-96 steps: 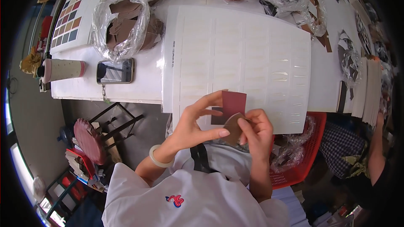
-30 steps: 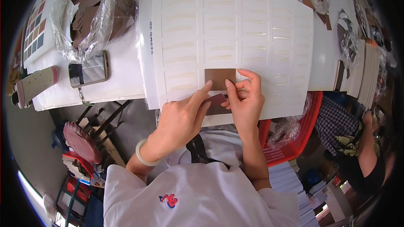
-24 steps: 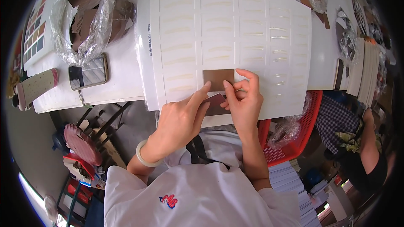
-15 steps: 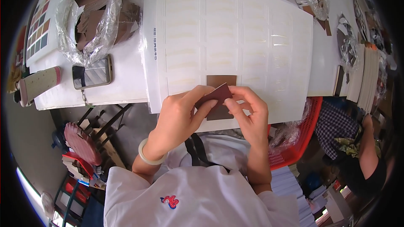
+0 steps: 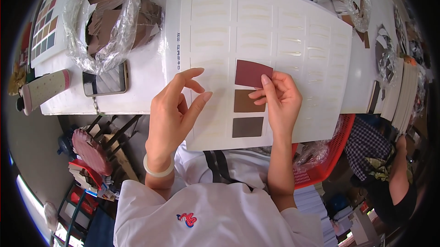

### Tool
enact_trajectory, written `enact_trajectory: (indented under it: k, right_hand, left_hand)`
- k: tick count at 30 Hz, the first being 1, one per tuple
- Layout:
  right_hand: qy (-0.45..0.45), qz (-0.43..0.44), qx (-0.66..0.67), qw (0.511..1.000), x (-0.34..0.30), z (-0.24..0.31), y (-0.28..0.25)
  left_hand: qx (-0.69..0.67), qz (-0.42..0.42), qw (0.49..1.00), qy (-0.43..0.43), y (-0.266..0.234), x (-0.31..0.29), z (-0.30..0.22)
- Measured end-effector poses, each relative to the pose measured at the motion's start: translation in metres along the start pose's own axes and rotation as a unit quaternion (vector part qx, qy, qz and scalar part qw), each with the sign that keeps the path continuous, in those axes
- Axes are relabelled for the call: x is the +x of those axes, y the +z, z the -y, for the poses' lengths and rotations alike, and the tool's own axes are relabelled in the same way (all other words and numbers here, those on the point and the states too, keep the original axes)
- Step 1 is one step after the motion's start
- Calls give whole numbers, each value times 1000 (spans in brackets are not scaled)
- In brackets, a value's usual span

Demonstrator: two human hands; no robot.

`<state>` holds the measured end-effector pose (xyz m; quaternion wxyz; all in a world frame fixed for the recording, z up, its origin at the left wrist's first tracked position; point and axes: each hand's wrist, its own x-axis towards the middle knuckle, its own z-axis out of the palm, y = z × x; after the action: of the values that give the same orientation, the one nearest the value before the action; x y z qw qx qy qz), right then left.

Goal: Placing colored material swatches onto a template board to assemble a color sample catalog.

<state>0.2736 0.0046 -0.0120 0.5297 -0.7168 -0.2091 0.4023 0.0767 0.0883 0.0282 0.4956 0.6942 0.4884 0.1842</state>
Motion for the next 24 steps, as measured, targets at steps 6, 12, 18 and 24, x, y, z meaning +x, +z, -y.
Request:
enact_trajectory:
  k: [6, 12, 18, 24]
  right_hand:
    - [-6, -16, -20, 1000, 4, -1, 3]
    - [-3, -25, -38, 999, 4, 1, 7]
    - [-3, -26, -35, 999, 3, 0, 6]
    - [-38, -31, -103, 993, 1, 5, 7]
  left_hand:
    - [7, 0, 1000, 10, 2, 8, -2]
    - [75, 70, 990, 92, 9, 16, -4]
    - [115, 138, 973, 142, 29, 21, -7]
    - [161, 174, 962, 138, 32, 24, -5]
